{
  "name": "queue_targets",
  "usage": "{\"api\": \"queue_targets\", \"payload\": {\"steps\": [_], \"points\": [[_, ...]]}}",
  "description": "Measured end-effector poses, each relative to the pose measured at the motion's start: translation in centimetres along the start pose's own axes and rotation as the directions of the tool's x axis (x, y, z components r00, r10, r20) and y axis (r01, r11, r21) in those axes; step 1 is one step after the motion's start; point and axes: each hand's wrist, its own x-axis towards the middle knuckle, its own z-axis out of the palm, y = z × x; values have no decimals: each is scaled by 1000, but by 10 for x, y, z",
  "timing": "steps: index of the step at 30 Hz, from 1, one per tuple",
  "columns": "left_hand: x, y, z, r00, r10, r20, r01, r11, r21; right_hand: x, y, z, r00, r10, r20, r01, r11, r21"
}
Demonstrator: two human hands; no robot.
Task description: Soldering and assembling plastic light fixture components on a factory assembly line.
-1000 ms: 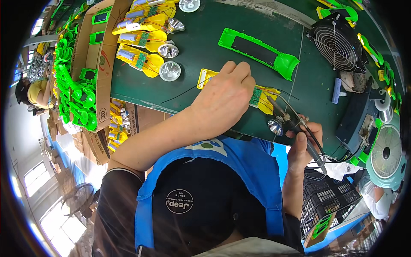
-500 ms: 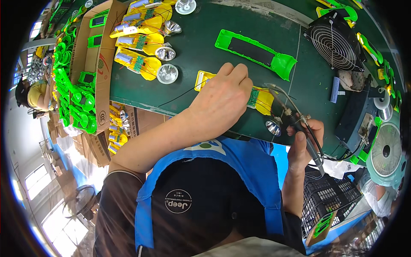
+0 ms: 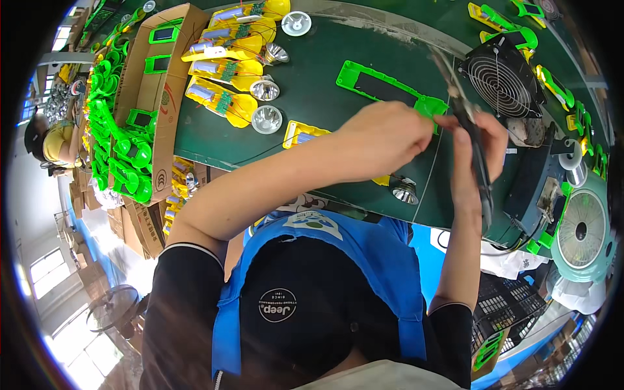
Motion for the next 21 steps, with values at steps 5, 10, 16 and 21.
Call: {"api": "queue_targets", "payload": {"steps": [5, 10, 16, 21], "points": [[-29, -12, -43, 918, -397, 6, 360, 827, -431, 7, 17, 10, 986, 1, 169, 51, 951, -305], [-44, -29, -51, 845, -514, 148, 516, 714, -473, -30, 4, -18, 994, -24, 109, 50, 969, -244], [-26, -41, -48, 1000, -5, 11, 4, 990, 140, -31, -17, -29, 920, 390, -46, -382, 915, 131], [-21, -45, -43, 991, 24, 130, -52, 976, 211, -15, -14, -22, 798, 597, 87, -601, 775, 195]]}}
